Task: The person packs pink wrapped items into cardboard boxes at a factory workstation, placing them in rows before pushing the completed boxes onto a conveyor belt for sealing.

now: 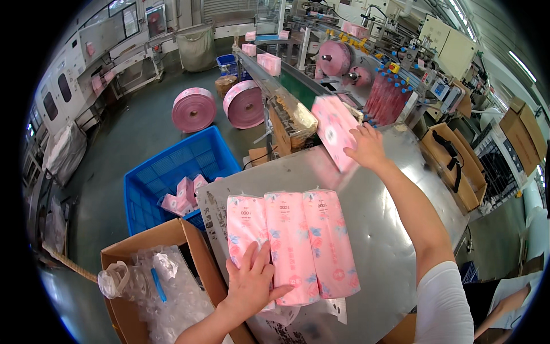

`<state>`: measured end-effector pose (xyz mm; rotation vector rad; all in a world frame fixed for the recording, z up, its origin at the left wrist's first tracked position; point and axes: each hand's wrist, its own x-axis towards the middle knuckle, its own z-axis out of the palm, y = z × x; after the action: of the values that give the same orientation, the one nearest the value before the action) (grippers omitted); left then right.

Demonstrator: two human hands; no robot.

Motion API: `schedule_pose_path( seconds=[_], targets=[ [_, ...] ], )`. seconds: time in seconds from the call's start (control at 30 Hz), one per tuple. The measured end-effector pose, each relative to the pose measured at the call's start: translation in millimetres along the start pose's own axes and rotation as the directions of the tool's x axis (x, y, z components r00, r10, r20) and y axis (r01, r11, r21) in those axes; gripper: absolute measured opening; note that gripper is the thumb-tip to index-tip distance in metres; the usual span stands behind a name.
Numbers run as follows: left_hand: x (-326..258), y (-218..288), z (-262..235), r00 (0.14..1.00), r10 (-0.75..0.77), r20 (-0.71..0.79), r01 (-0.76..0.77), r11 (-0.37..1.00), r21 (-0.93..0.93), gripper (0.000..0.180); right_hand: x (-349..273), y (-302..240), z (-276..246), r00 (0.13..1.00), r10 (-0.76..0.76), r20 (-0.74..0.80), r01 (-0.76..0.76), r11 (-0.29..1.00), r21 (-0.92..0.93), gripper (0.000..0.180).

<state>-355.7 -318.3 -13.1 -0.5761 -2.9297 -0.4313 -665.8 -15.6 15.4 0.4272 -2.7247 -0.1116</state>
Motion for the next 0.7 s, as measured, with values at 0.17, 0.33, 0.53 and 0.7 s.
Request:
schedule_pose_path(
  seconds=[0.17,0.33,0.53,0.7],
  targets=[
    [1.3,0.1,1.7,0.999,0.031,-0.023,-0.032,0.999,-0.031,0.054,-38.6,50.1,40.8,0.97,0.223,0.095,-0.238,0.949,0.206,0.088],
    [0.8,2.8,2.4,0.999,0.035,-0.036,-0.034,0.998,0.043,0.057,-97.8,35.7,-2.6,0.795,0.374,0.477,-0.483,0.867,0.125,0.098],
    [-5.2,5.8,3.1,0.997,0.047,-0.055,-0.043,0.997,0.066,0.058,-215.0,-23.1,-59.4,0.767,0.245,0.593,-0.422,0.889,0.179,0.095],
    [-5.4,7.7,-3.4,1.0,-0.006,0.011,0.006,0.999,0.038,0.061,-266.0,-84.4,-90.6,0.821,0.191,0.538,-0.419,0.842,0.34,0.096]
  ],
)
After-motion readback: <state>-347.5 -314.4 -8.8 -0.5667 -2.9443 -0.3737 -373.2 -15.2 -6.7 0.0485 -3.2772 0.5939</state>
